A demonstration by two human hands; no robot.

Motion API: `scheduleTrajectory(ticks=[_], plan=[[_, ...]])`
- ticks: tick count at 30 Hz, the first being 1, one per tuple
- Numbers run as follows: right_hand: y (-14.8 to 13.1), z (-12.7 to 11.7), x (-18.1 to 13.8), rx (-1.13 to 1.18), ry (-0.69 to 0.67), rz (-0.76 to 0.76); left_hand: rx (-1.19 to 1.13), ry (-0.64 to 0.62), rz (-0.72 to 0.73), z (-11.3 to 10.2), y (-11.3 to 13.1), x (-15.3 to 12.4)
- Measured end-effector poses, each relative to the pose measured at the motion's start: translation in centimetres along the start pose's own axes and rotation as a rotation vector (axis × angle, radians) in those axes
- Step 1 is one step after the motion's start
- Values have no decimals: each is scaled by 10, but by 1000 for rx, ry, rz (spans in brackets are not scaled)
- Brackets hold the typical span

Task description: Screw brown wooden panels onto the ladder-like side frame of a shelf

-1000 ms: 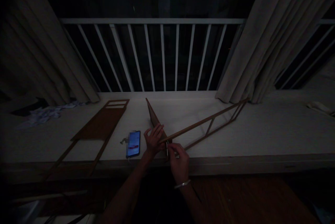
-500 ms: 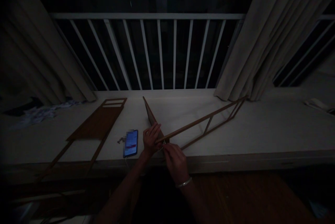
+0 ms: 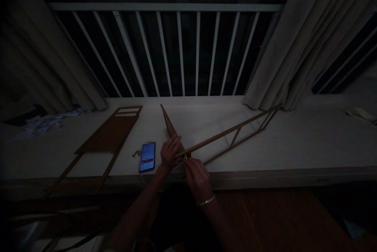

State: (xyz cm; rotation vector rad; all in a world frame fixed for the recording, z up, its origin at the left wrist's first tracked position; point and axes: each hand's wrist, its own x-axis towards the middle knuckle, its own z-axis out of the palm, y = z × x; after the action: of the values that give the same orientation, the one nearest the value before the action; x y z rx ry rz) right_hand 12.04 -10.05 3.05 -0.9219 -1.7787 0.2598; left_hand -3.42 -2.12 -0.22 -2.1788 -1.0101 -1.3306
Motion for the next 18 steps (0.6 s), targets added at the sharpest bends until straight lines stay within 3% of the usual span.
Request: scheduleTrajectory(ticks=[11,18], plan=[[-9,-7,14,58,-13,78,-3,-27,8,-3,-3,3],[-16,-7,23,204,42,359,-20,-7,-32,-3,3,5]])
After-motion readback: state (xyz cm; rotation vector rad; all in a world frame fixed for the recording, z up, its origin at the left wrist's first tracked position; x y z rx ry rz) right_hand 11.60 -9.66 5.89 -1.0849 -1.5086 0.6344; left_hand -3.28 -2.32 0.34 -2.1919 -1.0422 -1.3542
